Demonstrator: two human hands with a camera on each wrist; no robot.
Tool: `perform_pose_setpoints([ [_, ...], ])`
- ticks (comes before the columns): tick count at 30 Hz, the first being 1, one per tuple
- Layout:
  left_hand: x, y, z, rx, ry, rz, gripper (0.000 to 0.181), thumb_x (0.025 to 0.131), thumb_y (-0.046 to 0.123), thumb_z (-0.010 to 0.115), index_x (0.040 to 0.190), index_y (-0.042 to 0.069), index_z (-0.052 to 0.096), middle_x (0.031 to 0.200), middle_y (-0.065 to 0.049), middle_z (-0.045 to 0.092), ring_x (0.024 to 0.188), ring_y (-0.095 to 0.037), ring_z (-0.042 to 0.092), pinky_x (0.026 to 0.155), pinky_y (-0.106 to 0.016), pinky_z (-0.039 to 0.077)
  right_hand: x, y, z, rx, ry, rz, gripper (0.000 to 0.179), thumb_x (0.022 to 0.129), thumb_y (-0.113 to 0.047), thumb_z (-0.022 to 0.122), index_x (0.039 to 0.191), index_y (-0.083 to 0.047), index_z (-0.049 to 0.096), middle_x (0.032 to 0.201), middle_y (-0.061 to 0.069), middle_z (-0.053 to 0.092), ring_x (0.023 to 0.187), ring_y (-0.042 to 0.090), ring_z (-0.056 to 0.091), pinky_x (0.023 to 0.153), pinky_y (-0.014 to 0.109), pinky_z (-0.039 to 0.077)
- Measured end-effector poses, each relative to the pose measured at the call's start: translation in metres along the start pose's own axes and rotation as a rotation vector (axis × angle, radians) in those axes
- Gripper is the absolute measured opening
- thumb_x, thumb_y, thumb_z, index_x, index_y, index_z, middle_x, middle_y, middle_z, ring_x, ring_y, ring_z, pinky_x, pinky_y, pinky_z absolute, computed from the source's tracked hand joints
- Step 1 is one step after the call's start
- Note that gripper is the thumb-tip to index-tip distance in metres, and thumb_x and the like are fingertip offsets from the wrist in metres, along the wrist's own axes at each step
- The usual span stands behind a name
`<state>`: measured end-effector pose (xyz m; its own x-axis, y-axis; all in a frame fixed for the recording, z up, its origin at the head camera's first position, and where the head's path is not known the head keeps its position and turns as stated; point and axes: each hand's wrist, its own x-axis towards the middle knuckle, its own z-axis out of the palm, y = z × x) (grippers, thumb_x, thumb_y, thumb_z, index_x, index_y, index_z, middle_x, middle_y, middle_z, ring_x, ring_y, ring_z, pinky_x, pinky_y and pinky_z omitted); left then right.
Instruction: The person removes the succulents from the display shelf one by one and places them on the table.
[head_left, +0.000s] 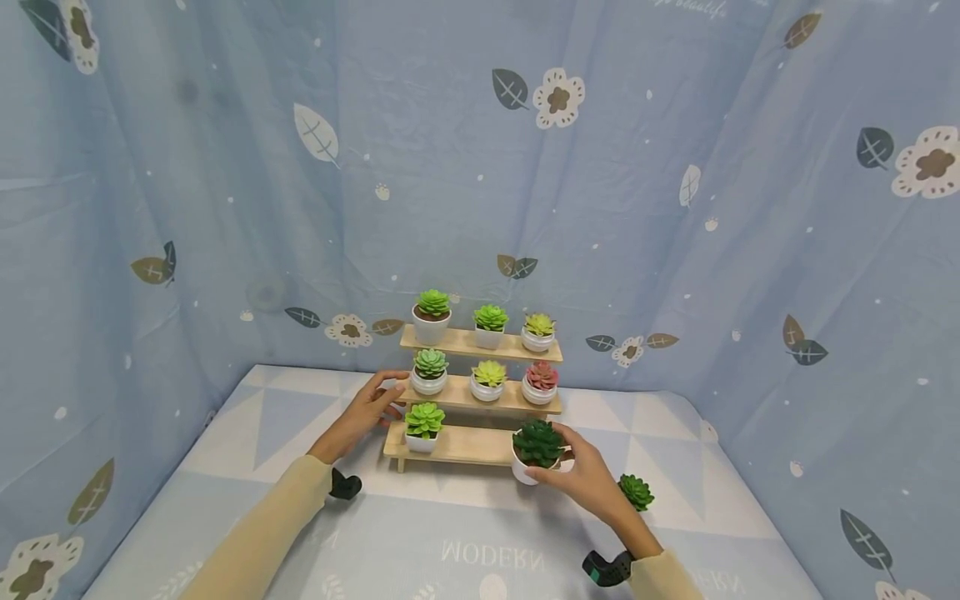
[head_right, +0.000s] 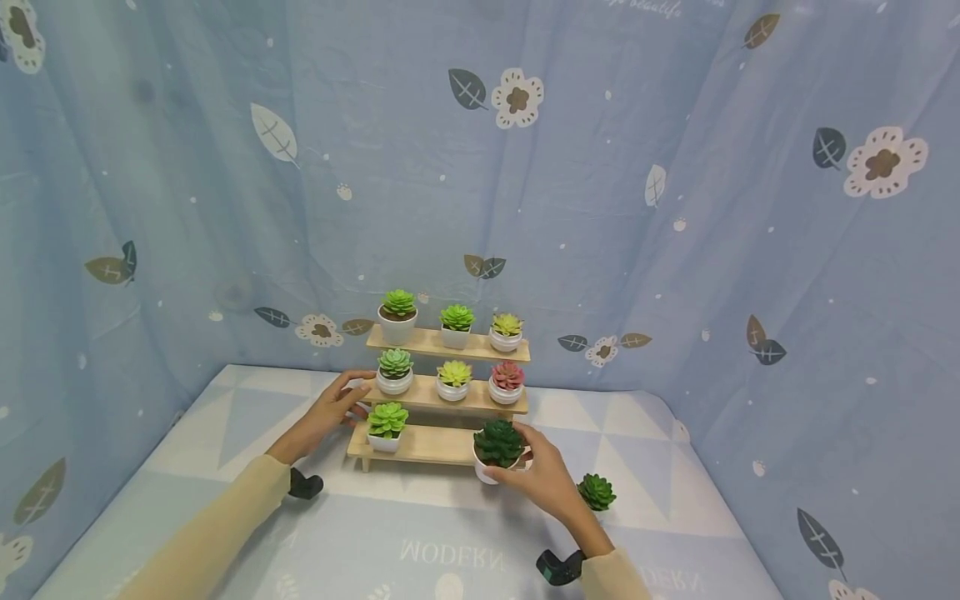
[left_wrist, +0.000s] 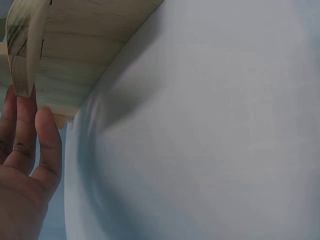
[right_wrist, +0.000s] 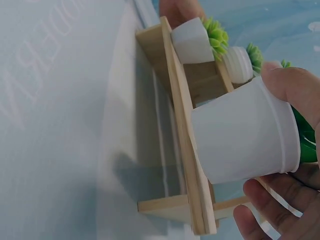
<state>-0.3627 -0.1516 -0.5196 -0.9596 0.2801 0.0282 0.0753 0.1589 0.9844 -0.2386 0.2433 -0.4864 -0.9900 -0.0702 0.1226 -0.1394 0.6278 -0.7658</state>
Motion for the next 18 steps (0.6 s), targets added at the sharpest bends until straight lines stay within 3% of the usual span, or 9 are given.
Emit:
perform_pose_setpoints([
  [7, -0.001, 0.002, -0.001, 0.011, 0.012, 0.008, 0.05, 0.105, 0.054, 0.053, 0.149, 0.032, 0.045, 0.129, -0.019, 0.055, 0.105, -0.039, 0.063, 0.085, -0.054, 0.048, -0.011, 0.007, -0.008, 0.024, 0.011, 0.064, 0.097, 0.077, -0.049, 0.09, 0.153, -0.009, 0.046, 0.136, 0.011, 0.059, 0.099, 0.019, 0.064, 0.07, 0.035, 0.053],
  [18, 0.001, 0.0, 0.0, 0.012, 0.014, 0.002, 0.049, 0.105, 0.053, 0.054, 0.149, 0.031, 0.045, 0.127, -0.019, 0.056, 0.104, -0.038, 0.063, 0.083, -0.052, 0.049, -0.028, 0.017, -0.019, 0.011, 0.041, 0.156, 0.097, 0.076, -0.048, 0.091, 0.152, -0.007, 0.046, 0.124, 0.011, 0.061, 0.094, 0.019, 0.064, 0.068, 0.034, 0.053],
])
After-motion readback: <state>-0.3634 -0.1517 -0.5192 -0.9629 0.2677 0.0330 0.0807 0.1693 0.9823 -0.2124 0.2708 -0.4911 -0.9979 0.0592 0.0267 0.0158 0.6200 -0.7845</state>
